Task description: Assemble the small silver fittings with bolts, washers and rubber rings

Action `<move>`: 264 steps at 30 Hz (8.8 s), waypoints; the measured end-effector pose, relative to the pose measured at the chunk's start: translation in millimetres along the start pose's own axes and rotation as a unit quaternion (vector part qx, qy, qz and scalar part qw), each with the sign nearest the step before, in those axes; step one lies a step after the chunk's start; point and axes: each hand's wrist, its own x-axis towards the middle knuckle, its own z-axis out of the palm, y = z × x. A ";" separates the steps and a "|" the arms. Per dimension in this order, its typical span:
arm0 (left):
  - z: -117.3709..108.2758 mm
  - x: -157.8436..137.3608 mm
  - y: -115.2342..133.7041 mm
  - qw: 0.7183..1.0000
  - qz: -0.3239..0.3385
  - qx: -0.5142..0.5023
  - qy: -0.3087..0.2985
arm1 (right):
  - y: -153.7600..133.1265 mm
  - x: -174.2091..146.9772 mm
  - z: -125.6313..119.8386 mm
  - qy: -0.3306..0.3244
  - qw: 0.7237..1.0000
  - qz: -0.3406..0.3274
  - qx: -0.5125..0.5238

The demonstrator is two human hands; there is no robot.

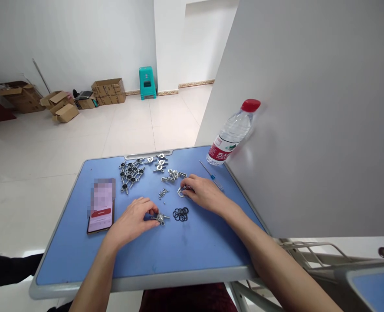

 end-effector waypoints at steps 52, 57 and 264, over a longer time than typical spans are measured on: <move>-3.9 -3.3 -3.1 0.999 -0.029 -0.031 -0.016 | -8.1 -12.7 -3.4 -0.056 0.921 -0.005 0.384; -5.9 -6.5 -9.1 0.998 -0.041 -0.043 -0.010 | -29.4 -8.8 15.7 -0.041 0.900 -0.001 0.435; -5.1 3.2 -18.7 0.975 -0.022 -0.067 0.212 | 14.3 -18.8 -25.0 -0.079 0.996 0.048 0.015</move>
